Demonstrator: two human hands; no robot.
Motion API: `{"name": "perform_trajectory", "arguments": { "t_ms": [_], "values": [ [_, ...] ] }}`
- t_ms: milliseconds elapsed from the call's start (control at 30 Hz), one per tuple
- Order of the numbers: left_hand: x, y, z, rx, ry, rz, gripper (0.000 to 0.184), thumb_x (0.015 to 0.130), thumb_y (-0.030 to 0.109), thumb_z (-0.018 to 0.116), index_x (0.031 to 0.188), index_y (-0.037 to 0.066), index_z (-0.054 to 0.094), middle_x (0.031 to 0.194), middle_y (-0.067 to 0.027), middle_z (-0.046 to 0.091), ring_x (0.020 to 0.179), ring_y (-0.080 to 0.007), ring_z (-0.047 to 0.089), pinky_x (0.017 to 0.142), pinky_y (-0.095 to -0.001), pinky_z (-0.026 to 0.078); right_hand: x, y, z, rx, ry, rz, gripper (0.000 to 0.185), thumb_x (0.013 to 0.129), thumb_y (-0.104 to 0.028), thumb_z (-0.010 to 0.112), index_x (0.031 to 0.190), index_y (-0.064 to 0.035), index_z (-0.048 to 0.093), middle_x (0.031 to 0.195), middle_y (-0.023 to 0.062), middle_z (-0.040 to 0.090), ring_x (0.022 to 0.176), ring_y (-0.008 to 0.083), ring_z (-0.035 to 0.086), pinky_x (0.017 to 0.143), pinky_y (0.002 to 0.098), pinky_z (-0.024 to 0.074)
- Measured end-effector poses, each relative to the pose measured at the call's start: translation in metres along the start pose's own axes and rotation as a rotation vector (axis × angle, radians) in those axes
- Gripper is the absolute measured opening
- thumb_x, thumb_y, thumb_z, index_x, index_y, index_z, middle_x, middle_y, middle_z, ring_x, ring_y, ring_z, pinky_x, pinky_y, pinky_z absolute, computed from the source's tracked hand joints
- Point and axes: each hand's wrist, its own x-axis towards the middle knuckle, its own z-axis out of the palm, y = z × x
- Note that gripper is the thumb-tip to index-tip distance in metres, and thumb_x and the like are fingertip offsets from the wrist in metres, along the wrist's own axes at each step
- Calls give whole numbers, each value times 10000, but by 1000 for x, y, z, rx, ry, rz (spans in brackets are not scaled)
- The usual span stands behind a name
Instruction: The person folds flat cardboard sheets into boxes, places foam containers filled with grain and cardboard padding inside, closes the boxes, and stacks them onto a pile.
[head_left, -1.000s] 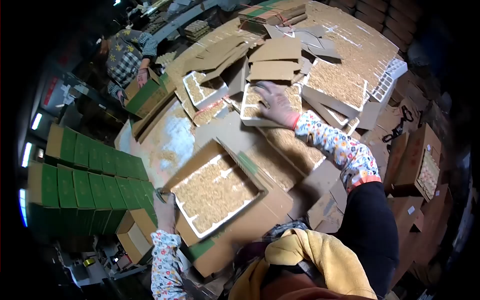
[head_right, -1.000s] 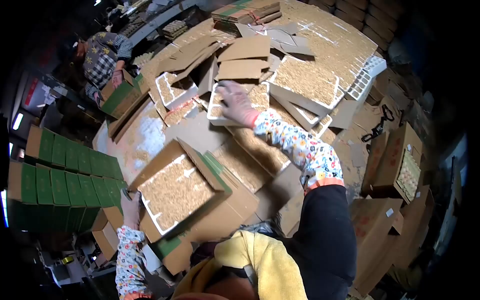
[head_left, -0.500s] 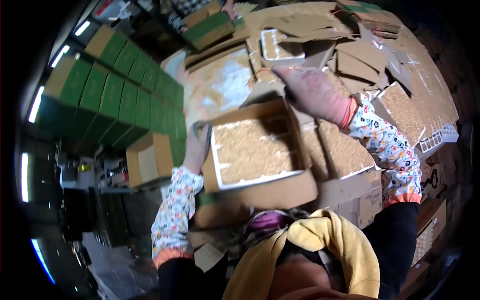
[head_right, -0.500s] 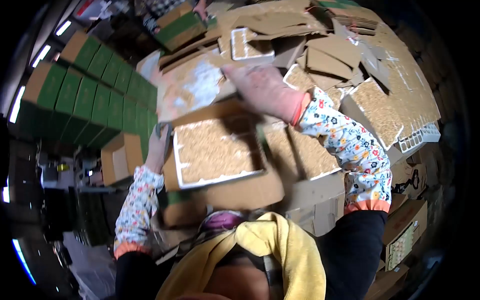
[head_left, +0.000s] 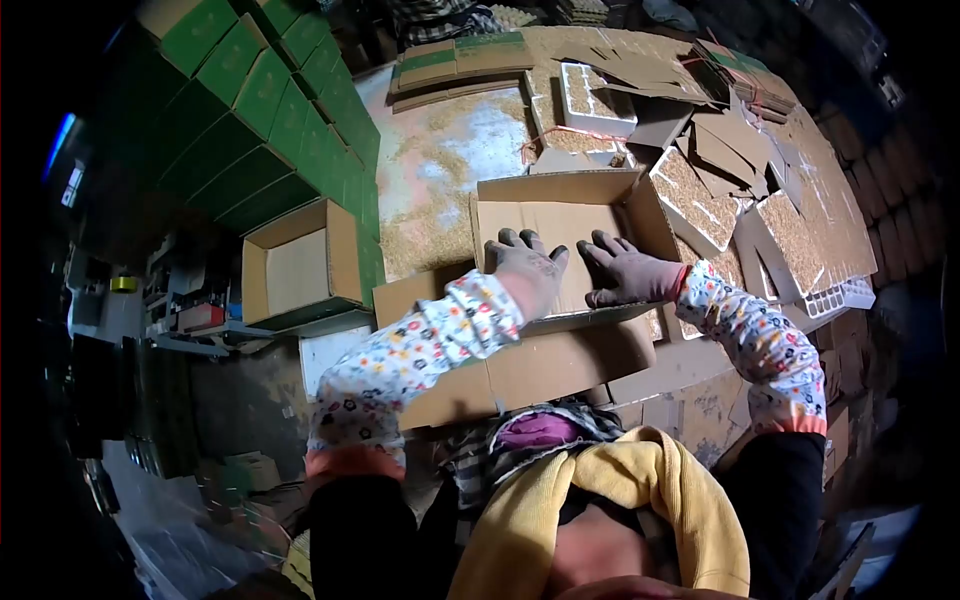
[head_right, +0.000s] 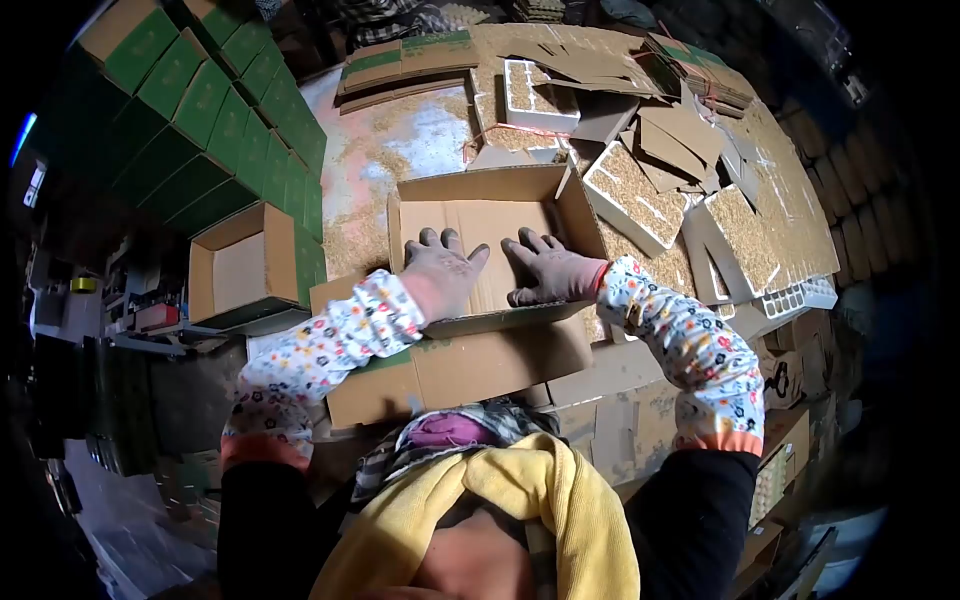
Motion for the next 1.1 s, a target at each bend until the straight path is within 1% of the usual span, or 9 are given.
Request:
{"name": "perform_trajectory", "arguments": {
  "t_ms": [167, 233, 300, 367, 433, 767, 933, 1033, 1100],
  "values": [
    [33, -10, 13, -201, -91, 192, 712, 780, 173, 617, 1418, 128, 303, 1328, -242, 417, 1265, -380, 375, 995, -480, 358, -2, 17, -69, 695, 140, -7, 383, 880, -143, 541, 1248, -38, 525, 1145, 154, 608, 1030, 230, 589, 914, 325, 447],
    [-1, -43, 8, -1382, 239, 379, 491, 829, 114, 522, 1308, 49, 439, 1232, -167, 533, 1145, -240, 523, 989, -360, 381, -22, 55, -82, 305, 573, -98, 417, 871, -49, 505, 1288, -55, 490, 1190, 118, 562, 1057, 191, 559, 928, 314, 439],
    [-15, -75, 29, -1060, 1106, -62, 395, 878, 56, 483, 1268, 6, 441, 1216, -170, 534, 1131, -236, 524, 971, -342, 417, -32, 107, -63, 1335, 431, 161, 444, 876, -77, 526, 1311, -26, 455, 1167, 119, 565, 1031, 194, 570, 910, 315, 461],
    [-7, -75, 57, -1836, 934, -345, 419, 904, 100, 542, 1271, -40, 397, 1217, -172, 530, 1096, -245, 548, 934, -318, 447, -24, 127, -36, 1487, -76, 320, 478, 891, -153, 556, 1313, 29, 425, 1196, 131, 545, 998, 188, 585, 887, 306, 479],
    [22, -33, 109, -1294, 495, -542, 454, 871, 133, 628, 1248, -33, 436, 1177, -137, 556, 1035, -201, 575, 883, -288, 473, 10, 119, 13, 939, -209, 401, 681, 807, -373, 694, 1249, 91, 465, 1139, 155, 598, 966, 231, 592, 858, 305, 471],
    [-17, -91, 162, -2492, 1048, -187, 327, 923, 211, 574, 1168, -5, 551, 1088, -69, 605, 972, -133, 558, 855, -252, 441, 10, 44, 72, 1905, 290, 141, 401, 933, -233, 517, 1267, -13, 485, 1252, 116, 530, 1102, 226, 545, 962, 360, 446],
    [-151, -285, 212, -1346, 2060, -794, 351, 945, 264, 486, 1137, -24, 542, 1050, -163, 602, 943, -238, 571, 843, -338, 447, 85, -45, 76, 1016, 802, 0, 425, 932, -250, 502, 1281, -12, 457, 1220, 105, 538, 1132, 218, 505, 986, 374, 408],
    [-127, -395, 349, -1713, 1361, -1301, 374, 969, 280, 405, 1162, -11, 538, 959, -190, 618, 840, -345, 581, 774, -400, 469, 166, -134, 78, 1437, 727, 6, 359, 934, -236, 506, 1217, -16, 510, 1167, 67, 554, 1089, 179, 513, 981, 363, 400],
    [-86, -401, 406, -1128, 1473, -1286, 351, 965, 261, 404, 1139, -1, 560, 894, -188, 621, 792, -334, 584, 712, -397, 463, 228, -210, 89, 1477, 584, -27, 342, 931, -149, 512, 1233, 9, 496, 1194, 89, 540, 1124, 192, 506, 993, 371, 409]
  ]
}}
